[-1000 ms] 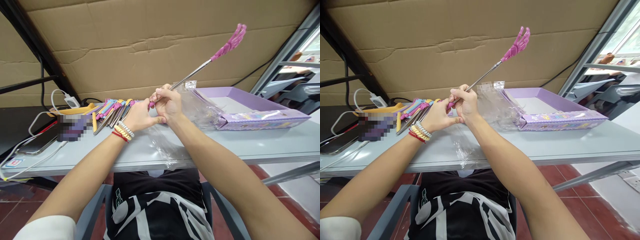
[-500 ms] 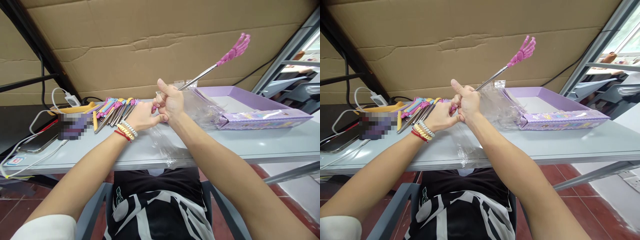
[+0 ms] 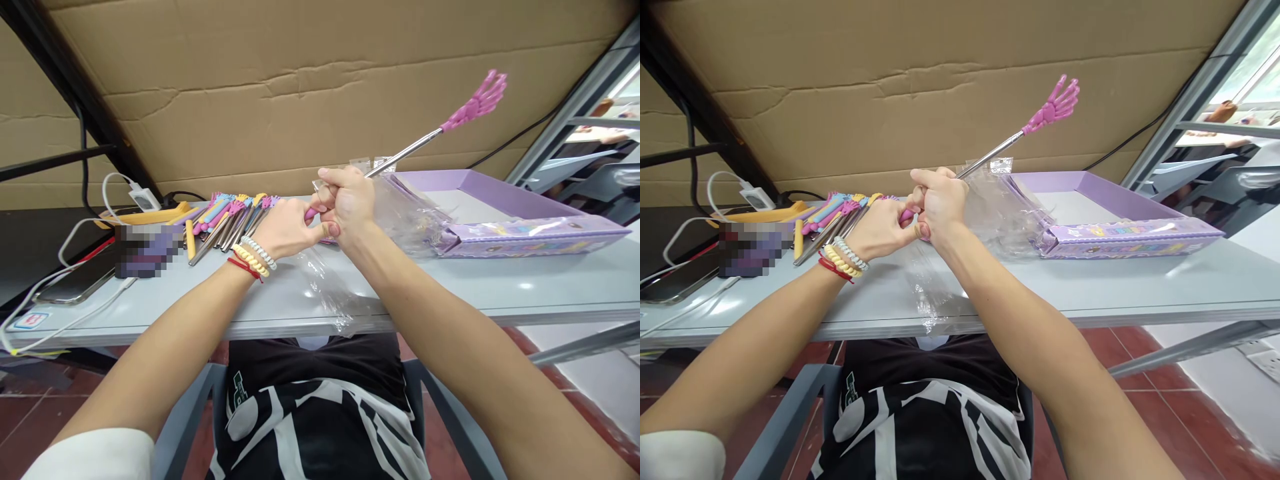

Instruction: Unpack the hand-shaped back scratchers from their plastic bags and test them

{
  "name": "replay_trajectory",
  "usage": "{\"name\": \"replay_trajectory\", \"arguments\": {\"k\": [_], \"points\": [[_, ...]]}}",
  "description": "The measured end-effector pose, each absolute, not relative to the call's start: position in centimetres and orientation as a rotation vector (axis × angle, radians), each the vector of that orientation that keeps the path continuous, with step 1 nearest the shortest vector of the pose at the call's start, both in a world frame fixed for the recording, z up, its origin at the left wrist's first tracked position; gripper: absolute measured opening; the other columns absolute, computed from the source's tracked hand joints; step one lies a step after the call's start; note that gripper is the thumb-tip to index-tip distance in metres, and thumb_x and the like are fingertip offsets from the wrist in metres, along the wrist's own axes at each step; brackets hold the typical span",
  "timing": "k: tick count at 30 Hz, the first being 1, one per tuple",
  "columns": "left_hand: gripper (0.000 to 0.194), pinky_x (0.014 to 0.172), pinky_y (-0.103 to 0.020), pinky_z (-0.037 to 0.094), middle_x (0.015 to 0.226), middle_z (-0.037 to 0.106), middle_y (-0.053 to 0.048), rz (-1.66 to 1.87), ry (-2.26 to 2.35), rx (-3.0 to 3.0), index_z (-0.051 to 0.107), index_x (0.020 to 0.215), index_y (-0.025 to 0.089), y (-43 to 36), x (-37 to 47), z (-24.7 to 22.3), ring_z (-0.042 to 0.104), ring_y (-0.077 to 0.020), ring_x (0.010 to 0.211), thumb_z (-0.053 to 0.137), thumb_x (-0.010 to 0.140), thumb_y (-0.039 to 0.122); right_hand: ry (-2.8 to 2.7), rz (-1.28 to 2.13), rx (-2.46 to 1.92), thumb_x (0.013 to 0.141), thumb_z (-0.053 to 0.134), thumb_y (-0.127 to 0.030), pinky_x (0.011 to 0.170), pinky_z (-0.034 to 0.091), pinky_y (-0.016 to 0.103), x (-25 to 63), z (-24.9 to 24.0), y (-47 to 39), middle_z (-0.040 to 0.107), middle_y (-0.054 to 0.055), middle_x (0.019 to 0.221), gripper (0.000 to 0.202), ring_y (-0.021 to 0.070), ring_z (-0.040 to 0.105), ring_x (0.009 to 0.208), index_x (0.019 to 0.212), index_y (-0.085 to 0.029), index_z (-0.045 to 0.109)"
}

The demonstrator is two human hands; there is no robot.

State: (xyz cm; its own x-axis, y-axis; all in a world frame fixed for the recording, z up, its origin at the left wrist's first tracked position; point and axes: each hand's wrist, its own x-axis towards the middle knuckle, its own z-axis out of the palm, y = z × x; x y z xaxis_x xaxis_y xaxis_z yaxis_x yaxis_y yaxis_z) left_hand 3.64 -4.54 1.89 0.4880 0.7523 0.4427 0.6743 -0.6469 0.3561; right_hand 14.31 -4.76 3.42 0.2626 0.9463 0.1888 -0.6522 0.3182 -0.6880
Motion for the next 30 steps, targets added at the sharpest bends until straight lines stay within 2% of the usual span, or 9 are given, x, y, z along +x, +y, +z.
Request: {"name": "replay_trajectory", "arguments": {"k": [8,14,19,23,27,30], "points": [[0.061,0.053,-0.030,0.018,0.047,0.028,0.004,0.873,1.319,2.563,0.024,0.053,0.022,-4.6,3.7,1.7,0.021,-0.0097,0.049,0.060,0.074,0.067,-0.632,1.133,-0.572,0.070,0.057,-0.007,0.034,0.022,0.021,14.5,3.7,-4.9,0.014,-0.013,0.041,0.049,0.0026,0.017,0.032,0.068,-0.023,0.011],[0.065,0.053,-0.031,0.018,0.046,0.027,0.004,0.903,1.295,2.599,0.022,0.052,0.022,-4.1,3.6,1.5,0.021,-0.0101,0.048,0.055,0.075,0.073,-0.647,1.079,-0.569,0.068,0.064,-0.013,0.035,0.023,0.022,14.7,3.2,-4.2,0.013,-0.013,0.042,0.054,0.0032,0.018,0.033,0.068,-0.023,0.011],[0.066,0.053,-0.030,0.022,0.046,0.033,0.005,0.925,1.283,2.660,0.026,0.054,0.022,-3.4,3.1,1.1,0.028,-0.0103,0.047,0.058,0.070,0.078,-0.725,1.091,-0.516,0.068,0.070,-0.017,0.038,0.029,0.023,14.8,2.5,-3.7,0.015,-0.012,0.043,0.060,0.0039,0.021,0.035,0.065,-0.022,0.011],[0.066,0.056,-0.029,0.030,0.055,0.048,0.002,1.016,1.327,2.627,0.036,0.061,0.022,-3.3,2.9,0.8,0.042,-0.0124,0.052,0.064,0.063,0.082,-0.812,1.124,-0.434,0.071,0.072,-0.022,0.046,0.039,0.024,15.0,2.5,-3.8,0.025,-0.010,0.046,0.058,0.0054,0.034,0.038,0.061,-0.021,0.015],[0.068,0.060,-0.029,0.036,0.070,0.058,-0.002,1.069,1.313,2.529,0.043,0.072,0.021,-3.7,3.0,1.0,0.051,-0.0151,0.064,0.071,0.055,0.081,-0.873,1.179,-0.425,0.072,0.072,-0.026,0.048,0.043,0.024,15.0,2.6,-4.0,0.038,-0.007,0.052,0.052,0.0087,0.050,0.049,0.060,-0.021,0.022],[0.069,0.059,-0.028,0.035,0.076,0.060,-0.003,1.053,1.283,2.481,0.047,0.079,0.020,-3.9,3.1,1.0,0.052,-0.0154,0.067,0.074,0.053,0.078,-0.919,1.196,-0.463,0.068,0.075,-0.024,0.048,0.043,0.022,14.9,2.5,-4.1,0.037,-0.008,0.052,0.054,0.0082,0.050,0.050,0.060,-0.021,0.022]]}}
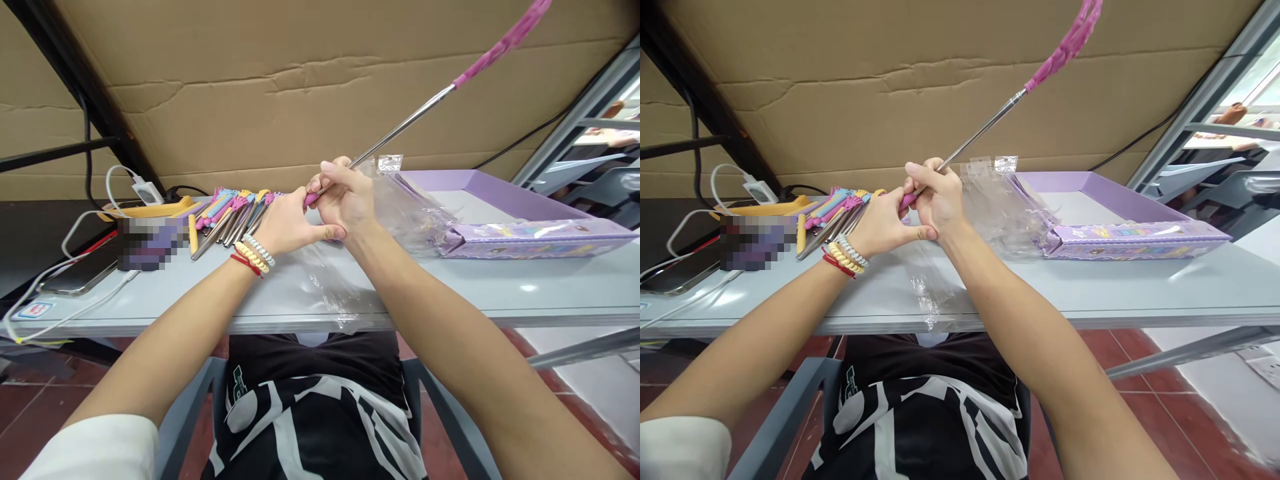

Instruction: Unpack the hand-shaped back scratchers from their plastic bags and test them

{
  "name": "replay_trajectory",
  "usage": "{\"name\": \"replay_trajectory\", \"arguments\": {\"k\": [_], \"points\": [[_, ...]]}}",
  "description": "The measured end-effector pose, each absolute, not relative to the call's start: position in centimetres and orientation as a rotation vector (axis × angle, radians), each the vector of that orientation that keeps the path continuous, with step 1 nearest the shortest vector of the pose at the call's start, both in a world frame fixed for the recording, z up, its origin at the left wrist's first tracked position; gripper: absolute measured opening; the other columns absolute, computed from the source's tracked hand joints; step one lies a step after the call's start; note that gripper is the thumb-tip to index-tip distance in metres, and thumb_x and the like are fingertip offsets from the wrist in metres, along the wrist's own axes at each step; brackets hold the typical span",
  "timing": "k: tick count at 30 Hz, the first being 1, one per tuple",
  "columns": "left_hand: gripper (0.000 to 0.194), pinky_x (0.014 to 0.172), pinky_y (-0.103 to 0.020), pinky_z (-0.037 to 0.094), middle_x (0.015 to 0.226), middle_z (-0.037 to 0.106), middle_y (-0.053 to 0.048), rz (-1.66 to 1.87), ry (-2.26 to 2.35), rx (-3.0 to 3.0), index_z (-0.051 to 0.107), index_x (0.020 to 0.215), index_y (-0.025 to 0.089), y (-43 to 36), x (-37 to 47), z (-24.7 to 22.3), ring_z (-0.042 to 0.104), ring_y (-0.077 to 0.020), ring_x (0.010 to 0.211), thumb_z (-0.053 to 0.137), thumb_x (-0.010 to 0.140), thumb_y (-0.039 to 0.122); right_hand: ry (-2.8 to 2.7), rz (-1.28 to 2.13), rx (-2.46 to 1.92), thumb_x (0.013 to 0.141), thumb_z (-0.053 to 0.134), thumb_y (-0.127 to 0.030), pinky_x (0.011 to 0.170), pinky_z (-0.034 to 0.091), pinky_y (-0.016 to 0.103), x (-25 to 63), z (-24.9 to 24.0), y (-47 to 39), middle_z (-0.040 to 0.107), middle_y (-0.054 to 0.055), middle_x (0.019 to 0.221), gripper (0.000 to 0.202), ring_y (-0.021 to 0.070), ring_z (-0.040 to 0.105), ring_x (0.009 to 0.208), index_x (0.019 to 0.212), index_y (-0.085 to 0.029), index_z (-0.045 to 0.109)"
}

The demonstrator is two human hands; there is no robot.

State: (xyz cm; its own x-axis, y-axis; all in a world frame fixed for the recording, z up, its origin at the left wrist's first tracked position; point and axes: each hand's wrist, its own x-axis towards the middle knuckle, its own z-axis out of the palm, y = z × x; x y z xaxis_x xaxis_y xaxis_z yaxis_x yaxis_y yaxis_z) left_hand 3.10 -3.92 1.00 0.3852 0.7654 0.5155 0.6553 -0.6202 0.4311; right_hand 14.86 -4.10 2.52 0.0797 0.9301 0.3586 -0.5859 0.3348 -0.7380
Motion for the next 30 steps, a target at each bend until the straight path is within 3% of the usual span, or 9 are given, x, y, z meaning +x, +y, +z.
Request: {"name": "replay_trajectory", "arguments": {"k": [4,9,20,24,30], "points": [[0.064,0.058,-0.027,0.033,0.073,0.057,-0.001,1.022,1.234,2.498,0.049,0.081,0.020,-3.9,3.3,0.8,0.048,-0.0142,0.064,0.071,0.060,0.075,-0.912,1.166,-0.458,0.063,0.076,-0.012,0.043,0.037,0.021,14.7,2.3,-4.0,0.024,-0.011,0.047,0.063,0.0043,0.035,0.041,0.062,-0.022,0.014],[0.056,0.055,-0.030,0.026,0.055,0.043,0.002,1.003,1.256,2.579,0.036,0.062,0.022,-3.9,4.0,0.7,0.038,-0.0123,0.053,0.062,0.072,0.071,-0.816,1.151,-0.491,0.066,0.068,-0.005,0.037,0.026,0.021,14.7,2.6,-3.9,0.015,-0.012,0.045,0.062,0.0025,0.022,0.034,0.066,-0.023,0.008],[0.053,0.052,-0.028,0.022,0.053,0.032,0.005,0.816,1.219,2.462,0.032,0.058,0.021,-4.1,3.6,2.0,0.028,-0.0089,0.053,0.069,0.071,0.056,-0.702,1.180,-0.414,0.066,0.056,0.002,0.033,0.020,0.022,14.3,2.9,-4.6,0.017,-0.012,0.039,0.054,0.0033,0.019,0.032,0.064,-0.023,0.008],[0.059,0.051,-0.028,0.022,0.050,0.028,0.004,0.814,1.310,2.436,0.027,0.055,0.021,-3.9,3.6,2.0,0.028,-0.0089,0.051,0.070,0.070,0.059,-0.670,1.151,-0.445,0.067,0.058,0.000,0.034,0.020,0.023,14.4,3.0,-4.5,0.016,-0.012,0.040,0.055,0.0037,0.016,0.033,0.064,-0.023,0.009],[0.068,0.053,-0.029,0.023,0.050,0.034,0.001,0.899,1.422,2.389,0.025,0.053,0.022,-3.5,3.7,1.2,0.040,-0.0122,0.053,0.069,0.065,0.071,-0.632,1.065,-0.514,0.071,0.060,-0.005,0.035,0.020,0.024,14.9,3.1,-3.8,0.012,-0.012,0.042,0.051,0.0043,0.014,0.034,0.065,-0.023,0.012]]}}
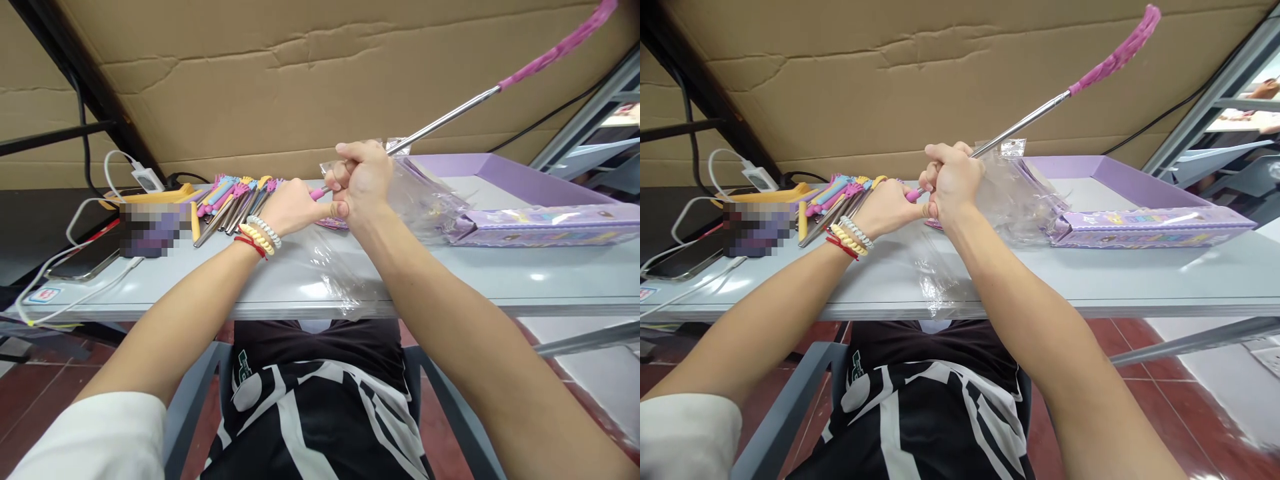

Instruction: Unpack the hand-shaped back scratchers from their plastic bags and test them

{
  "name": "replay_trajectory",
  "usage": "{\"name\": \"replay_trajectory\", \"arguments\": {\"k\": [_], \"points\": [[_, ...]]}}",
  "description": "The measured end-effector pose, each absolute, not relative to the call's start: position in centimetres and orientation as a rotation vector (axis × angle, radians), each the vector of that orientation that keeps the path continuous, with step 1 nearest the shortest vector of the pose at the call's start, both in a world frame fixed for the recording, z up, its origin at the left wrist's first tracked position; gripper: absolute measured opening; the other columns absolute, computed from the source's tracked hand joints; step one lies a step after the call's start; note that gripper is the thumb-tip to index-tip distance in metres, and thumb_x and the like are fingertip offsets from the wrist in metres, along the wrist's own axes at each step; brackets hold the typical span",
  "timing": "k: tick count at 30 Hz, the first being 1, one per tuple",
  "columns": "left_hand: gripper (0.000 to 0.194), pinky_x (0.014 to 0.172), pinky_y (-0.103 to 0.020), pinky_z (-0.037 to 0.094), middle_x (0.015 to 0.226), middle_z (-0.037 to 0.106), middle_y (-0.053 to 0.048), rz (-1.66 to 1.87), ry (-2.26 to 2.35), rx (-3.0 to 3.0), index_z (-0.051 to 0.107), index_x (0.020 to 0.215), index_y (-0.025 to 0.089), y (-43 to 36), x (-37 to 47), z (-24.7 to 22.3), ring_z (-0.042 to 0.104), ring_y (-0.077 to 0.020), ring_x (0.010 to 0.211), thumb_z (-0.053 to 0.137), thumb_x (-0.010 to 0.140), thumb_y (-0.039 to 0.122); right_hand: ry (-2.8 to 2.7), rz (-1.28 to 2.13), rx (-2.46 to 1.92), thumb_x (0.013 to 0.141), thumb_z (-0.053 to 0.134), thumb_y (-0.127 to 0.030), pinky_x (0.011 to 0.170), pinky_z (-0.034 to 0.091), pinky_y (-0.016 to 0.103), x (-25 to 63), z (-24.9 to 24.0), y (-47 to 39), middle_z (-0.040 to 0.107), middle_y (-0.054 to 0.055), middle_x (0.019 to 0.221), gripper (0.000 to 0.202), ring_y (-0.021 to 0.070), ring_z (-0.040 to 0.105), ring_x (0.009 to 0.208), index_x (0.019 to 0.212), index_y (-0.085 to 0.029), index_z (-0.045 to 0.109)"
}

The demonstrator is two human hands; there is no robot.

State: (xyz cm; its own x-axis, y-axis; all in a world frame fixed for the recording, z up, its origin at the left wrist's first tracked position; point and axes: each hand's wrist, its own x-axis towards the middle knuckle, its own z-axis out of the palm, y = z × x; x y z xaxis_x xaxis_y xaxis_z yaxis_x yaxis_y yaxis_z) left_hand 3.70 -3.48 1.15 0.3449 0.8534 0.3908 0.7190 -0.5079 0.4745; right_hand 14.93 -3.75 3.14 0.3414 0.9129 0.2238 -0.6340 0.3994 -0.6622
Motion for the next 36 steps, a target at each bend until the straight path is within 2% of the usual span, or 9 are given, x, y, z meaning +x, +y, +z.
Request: {"name": "replay_trajectory", "arguments": {"k": [7,14,18,22,28,32,36], "points": [[0.072,0.054,-0.029,0.022,0.053,0.038,-0.001,0.872,1.444,2.379,0.023,0.055,0.022,-3.5,3.5,1.2,0.043,-0.0142,0.057,0.069,0.062,0.077,-0.769,1.043,-0.601,0.075,0.069,-0.024,0.039,0.026,0.028,15.6,2.6,-2.8,0.008,-0.010,0.045,0.058,0.0059,0.016,0.035,0.062,-0.023,0.013],[0.075,0.052,-0.030,0.017,0.052,0.021,0.004,0.793,1.359,2.441,0.019,0.056,0.022,-3.6,3.2,1.6,0.025,-0.0096,0.051,0.072,0.061,0.075,-0.745,1.065,-0.587,0.078,0.065,-0.030,0.040,0.025,0.027,15.8,3.2,-3.3,0.010,-0.009,0.047,0.053,0.0056,0.015,0.038,0.061,-0.022,0.015],[0.073,0.051,-0.027,0.014,0.053,0.018,0.005,0.747,1.216,2.426,0.020,0.056,0.022,-4.0,3.2,2.1,0.022,-0.0069,0.050,0.068,0.066,0.075,-0.808,1.094,-0.587,0.079,0.065,-0.036,0.040,0.024,0.027,16.6,3.8,-3.7,0.011,-0.008,0.049,0.056,0.0053,0.015,0.038,0.061,-0.021,0.014],[0.068,0.048,-0.025,0.018,0.050,0.020,0.006,0.522,1.030,2.197,0.024,0.054,0.023,-4.7,2.7,3.1,0.023,-0.0045,0.045,0.058,0.075,0.078,-0.860,1.116,-0.540,0.080,0.063,-0.039,0.040,0.022,0.027,17.2,4.3,-4.4,0.013,-0.006,0.048,0.056,0.0056,0.016,0.038,0.060,-0.021,0.014],[0.063,0.040,-0.023,0.016,0.049,0.019,0.006,0.384,0.892,1.913,0.031,0.057,0.023,-4.1,1.5,3.7,0.017,-0.0043,0.040,0.048,0.081,0.079,-0.928,1.184,-0.385,0.076,0.064,-0.046,0.041,0.018,0.028,17.3,4.6,-5.3,0.011,-0.006,0.046,0.064,0.0060,0.013,0.038,0.056,-0.020,0.010],[0.062,0.040,-0.025,0.019,0.048,0.021,0.005,0.388,0.900,1.929,0.036,0.057,0.022,-3.4,1.0,3.5,0.020,-0.0061,0.040,0.043,0.083,0.078,-0.944,1.206,-0.368,0.080,0.061,-0.046,0.041,0.017,0.028,17.2,4.8,-5.6,0.009,-0.006,0.046,0.063,0.0062,0.012,0.038,0.055,-0.020,0.009],[0.064,0.048,-0.026,0.023,0.050,0.024,0.004,0.519,0.972,2.090,0.038,0.057,0.020,-3.5,1.6,3.3,0.027,-0.0065,0.043,0.039,0.086,0.077,-0.887,1.155,-0.394,0.083,0.059,-0.043,0.039,0.017,0.028,17.3,4.8,-5.1,0.006,-0.006,0.047,0.061,0.0066,0.011,0.038,0.055,-0.021,0.008]]}}
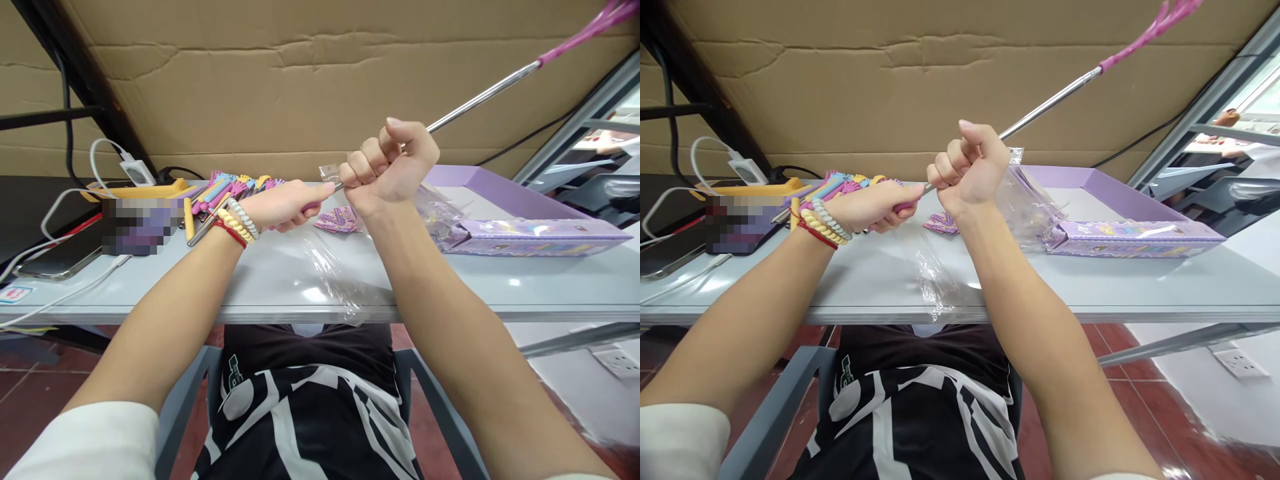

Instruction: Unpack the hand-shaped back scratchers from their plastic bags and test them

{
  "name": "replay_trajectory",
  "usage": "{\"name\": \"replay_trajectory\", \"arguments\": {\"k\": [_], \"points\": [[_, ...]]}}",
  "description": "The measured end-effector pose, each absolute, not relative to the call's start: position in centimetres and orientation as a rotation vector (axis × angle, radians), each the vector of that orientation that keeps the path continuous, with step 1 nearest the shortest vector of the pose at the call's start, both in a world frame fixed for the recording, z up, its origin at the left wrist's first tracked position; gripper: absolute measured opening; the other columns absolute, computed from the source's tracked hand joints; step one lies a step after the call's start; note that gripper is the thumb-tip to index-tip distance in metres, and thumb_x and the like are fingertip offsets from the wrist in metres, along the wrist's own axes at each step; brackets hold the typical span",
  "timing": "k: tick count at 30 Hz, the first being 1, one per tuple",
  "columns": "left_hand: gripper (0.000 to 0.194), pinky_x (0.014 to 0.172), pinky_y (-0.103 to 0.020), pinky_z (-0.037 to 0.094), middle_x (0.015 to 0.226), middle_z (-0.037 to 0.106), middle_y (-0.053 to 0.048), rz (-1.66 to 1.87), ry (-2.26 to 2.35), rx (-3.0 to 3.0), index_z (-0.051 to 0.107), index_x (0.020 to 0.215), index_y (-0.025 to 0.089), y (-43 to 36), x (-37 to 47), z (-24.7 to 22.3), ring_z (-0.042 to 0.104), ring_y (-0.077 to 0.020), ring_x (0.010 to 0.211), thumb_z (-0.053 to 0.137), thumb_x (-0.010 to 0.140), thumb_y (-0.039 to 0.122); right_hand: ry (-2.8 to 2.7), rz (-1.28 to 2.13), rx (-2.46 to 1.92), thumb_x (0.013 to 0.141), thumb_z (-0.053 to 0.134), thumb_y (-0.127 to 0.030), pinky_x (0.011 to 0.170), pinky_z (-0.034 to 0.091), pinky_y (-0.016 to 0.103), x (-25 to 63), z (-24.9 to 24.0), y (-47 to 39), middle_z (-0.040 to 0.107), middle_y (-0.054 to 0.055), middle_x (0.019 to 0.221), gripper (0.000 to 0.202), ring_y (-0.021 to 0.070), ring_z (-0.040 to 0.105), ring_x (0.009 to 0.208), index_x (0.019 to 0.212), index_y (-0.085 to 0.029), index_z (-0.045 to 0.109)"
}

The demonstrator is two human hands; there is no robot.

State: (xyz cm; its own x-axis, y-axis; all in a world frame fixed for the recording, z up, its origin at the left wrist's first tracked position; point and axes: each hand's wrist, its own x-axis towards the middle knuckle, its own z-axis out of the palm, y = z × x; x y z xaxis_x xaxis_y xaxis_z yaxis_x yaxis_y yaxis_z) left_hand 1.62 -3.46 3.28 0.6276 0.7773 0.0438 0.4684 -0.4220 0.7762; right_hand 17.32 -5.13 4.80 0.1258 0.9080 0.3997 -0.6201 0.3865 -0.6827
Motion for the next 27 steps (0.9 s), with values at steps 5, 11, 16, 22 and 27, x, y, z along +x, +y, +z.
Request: {"name": "replay_trajectory", "arguments": {"k": [5,11,16,22,27], "points": [[0.064,0.052,-0.029,0.023,0.050,0.029,0.002,0.693,1.120,2.314,0.032,0.052,0.020,-3.6,2.6,3.1,0.028,-0.0087,0.047,0.040,0.091,0.070,-0.828,1.059,-0.440,0.085,0.054,-0.038,0.038,0.020,0.027,17.9,4.7,-4.1,0.005,-0.006,0.048,0.056,0.0062,0.012,0.036,0.058,-0.020,0.008],[0.059,0.057,-0.031,0.025,0.048,0.030,0.001,0.848,1.241,2.513,0.034,0.051,0.021,-3.7,3.1,2.7,0.036,-0.0136,0.052,0.044,0.093,0.061,-0.801,1.005,-0.462,0.085,0.050,-0.034,0.038,0.023,0.026,18.5,4.6,-3.5,0.006,-0.006,0.050,0.049,0.0057,0.014,0.036,0.062,-0.020,0.009],[0.060,0.061,-0.032,0.029,0.048,0.038,-0.002,0.981,1.375,2.597,0.040,0.051,0.021,-3.9,3.9,2.1,0.046,-0.0185,0.059,0.041,0.092,0.064,-0.732,0.972,-0.431,0.084,0.050,-0.032,0.037,0.021,0.026,18.9,4.6,-3.1,0.004,-0.006,0.049,0.047,0.0062,0.012,0.035,0.063,-0.021,0.009],[0.061,0.063,-0.032,0.030,0.048,0.037,-0.001,1.002,1.373,2.599,0.039,0.050,0.021,-4.0,3.5,2.0,0.044,-0.0166,0.057,0.038,0.093,0.063,-0.786,1.019,-0.398,0.083,0.054,-0.035,0.039,0.027,0.026,19.0,4.4,-3.2,0.011,-0.006,0.047,0.049,0.0065,0.018,0.035,0.060,-0.021,0.012],[0.056,0.058,-0.031,0.026,0.051,0.039,0.001,0.963,1.286,2.552,0.037,0.055,0.020,-3.6,2.4,1.6,0.036,-0.0126,0.053,0.041,0.093,0.061,-0.885,1.099,-0.363,0.079,0.062,-0.036,0.049,0.041,0.027,17.0,3.4,-3.2,0.029,-0.006,0.048,0.048,0.0082,0.039,0.042,0.058,-0.021,0.021]]}}
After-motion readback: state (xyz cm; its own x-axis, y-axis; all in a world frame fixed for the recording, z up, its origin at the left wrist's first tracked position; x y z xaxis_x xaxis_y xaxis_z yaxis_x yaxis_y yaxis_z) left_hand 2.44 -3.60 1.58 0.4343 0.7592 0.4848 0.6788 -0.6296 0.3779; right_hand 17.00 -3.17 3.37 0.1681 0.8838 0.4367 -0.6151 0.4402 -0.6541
